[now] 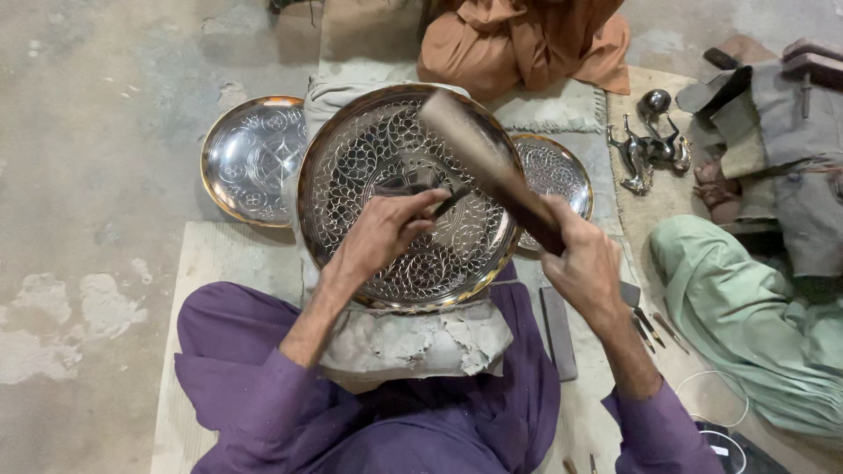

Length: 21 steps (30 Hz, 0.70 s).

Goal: The person sits cross-legged on the workshop floor and decorates a large brass tray, holding a small punch against the tray's engraved surface and striking it with a wooden mallet, repositioning the punch repeatedly across the pattern. Other workers shape brass vessels nearby.

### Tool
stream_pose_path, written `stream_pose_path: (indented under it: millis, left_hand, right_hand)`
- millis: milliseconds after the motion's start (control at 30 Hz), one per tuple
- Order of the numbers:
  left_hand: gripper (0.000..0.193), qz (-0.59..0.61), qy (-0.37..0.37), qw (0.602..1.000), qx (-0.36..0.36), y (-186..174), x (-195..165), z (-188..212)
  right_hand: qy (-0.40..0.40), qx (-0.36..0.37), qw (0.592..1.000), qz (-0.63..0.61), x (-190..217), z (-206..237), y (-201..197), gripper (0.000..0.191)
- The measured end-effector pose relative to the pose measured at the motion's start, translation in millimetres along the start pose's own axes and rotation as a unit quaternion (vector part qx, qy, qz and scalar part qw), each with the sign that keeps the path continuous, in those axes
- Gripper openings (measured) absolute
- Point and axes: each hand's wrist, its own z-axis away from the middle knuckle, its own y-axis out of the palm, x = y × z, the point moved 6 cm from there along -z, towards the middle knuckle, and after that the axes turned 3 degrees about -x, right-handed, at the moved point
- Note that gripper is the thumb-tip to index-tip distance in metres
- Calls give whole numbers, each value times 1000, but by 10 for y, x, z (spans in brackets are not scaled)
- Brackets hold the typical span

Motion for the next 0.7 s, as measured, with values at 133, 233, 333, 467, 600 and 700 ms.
stream_pose_path:
  millis: [133,233,333,467,600,700]
  left_hand:
    - [53,0,54,998,29,-72,-141,-64]
    - [52,-35,43,995,88,-38,-173,-120]
    - [50,-73,40,987,135,-6,-197,-135]
    - [46,-84,62,985,137,-10,-256,-126]
    - [48,-34,131,991,-15,-228,-334,-90]
    - [50,67,48,997,9,-226,-178,-131]
  right_hand:
    - [-30,-83,994,-63,-84,312,125,39]
    - [-25,-73,997,15,-190,478,253,46]
    - [38,-106,993,-42,-320,614,370,37]
    - [121,-35,989,-72,-469,694,522,41]
    - [76,-58,995,17,-443,672,382,48]
    - [74,-70,991,-91,-410,641,284,49]
